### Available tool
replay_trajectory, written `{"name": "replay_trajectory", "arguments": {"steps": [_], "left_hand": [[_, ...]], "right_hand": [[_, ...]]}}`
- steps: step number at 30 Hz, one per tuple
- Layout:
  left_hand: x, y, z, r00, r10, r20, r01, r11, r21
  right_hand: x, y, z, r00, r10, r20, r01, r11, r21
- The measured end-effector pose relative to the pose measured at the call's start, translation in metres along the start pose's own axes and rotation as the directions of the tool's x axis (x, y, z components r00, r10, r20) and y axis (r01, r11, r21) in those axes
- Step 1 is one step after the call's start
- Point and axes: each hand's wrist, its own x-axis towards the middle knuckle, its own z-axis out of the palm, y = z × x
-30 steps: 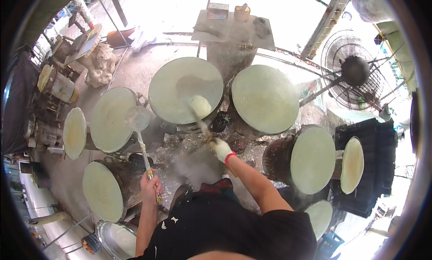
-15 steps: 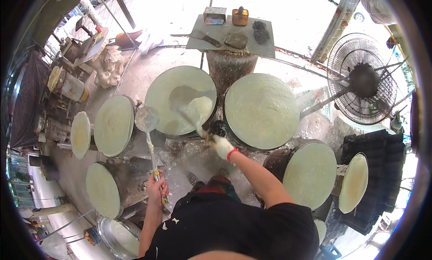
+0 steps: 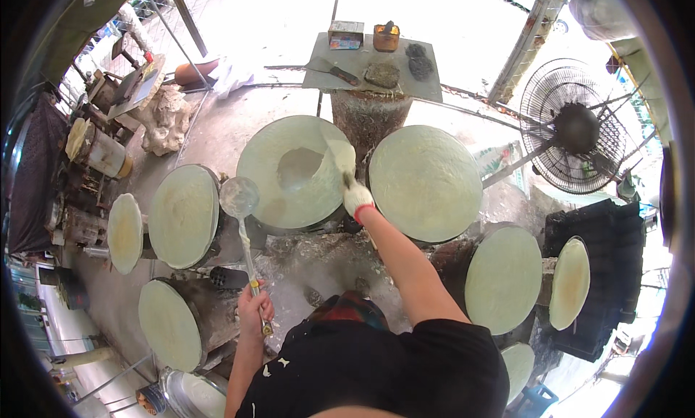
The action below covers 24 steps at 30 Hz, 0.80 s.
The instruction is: The person dips a tool into a bowl of batter and applies it to hot plates to form thin wrappers, then peels the finished wrappers off.
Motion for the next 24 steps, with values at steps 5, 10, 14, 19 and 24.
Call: {"name": "replay_trajectory", "arguments": {"steps": [5,10,14,19,24], "left_hand": [[0.004,0.006,-0.035,0.998,-0.012,0.060,0.015,0.999,-0.049],[0.011,0.018,-0.051,0.994,-0.062,0.085,0.064,0.998,-0.029],[0.012,0.024,-0.062,0.991,-0.062,0.117,0.067,0.997,-0.043],[0.012,0.032,-0.069,0.987,-0.088,0.136,0.095,0.995,-0.044],[0.021,0.028,-0.073,0.979,-0.120,0.164,0.140,0.983,-0.119]], "right_hand": [[-0.077,0.008,0.037,0.955,0.213,-0.207,0.000,0.696,0.718],[-0.045,0.007,0.046,0.993,0.107,-0.046,-0.068,0.850,0.522],[-0.087,0.029,0.037,0.957,0.125,-0.260,-0.009,0.914,0.407],[-0.185,0.035,0.054,0.987,0.156,0.021,-0.139,0.795,0.590],[-0.112,0.005,0.085,0.948,0.309,-0.080,-0.132,0.609,0.782]]}}
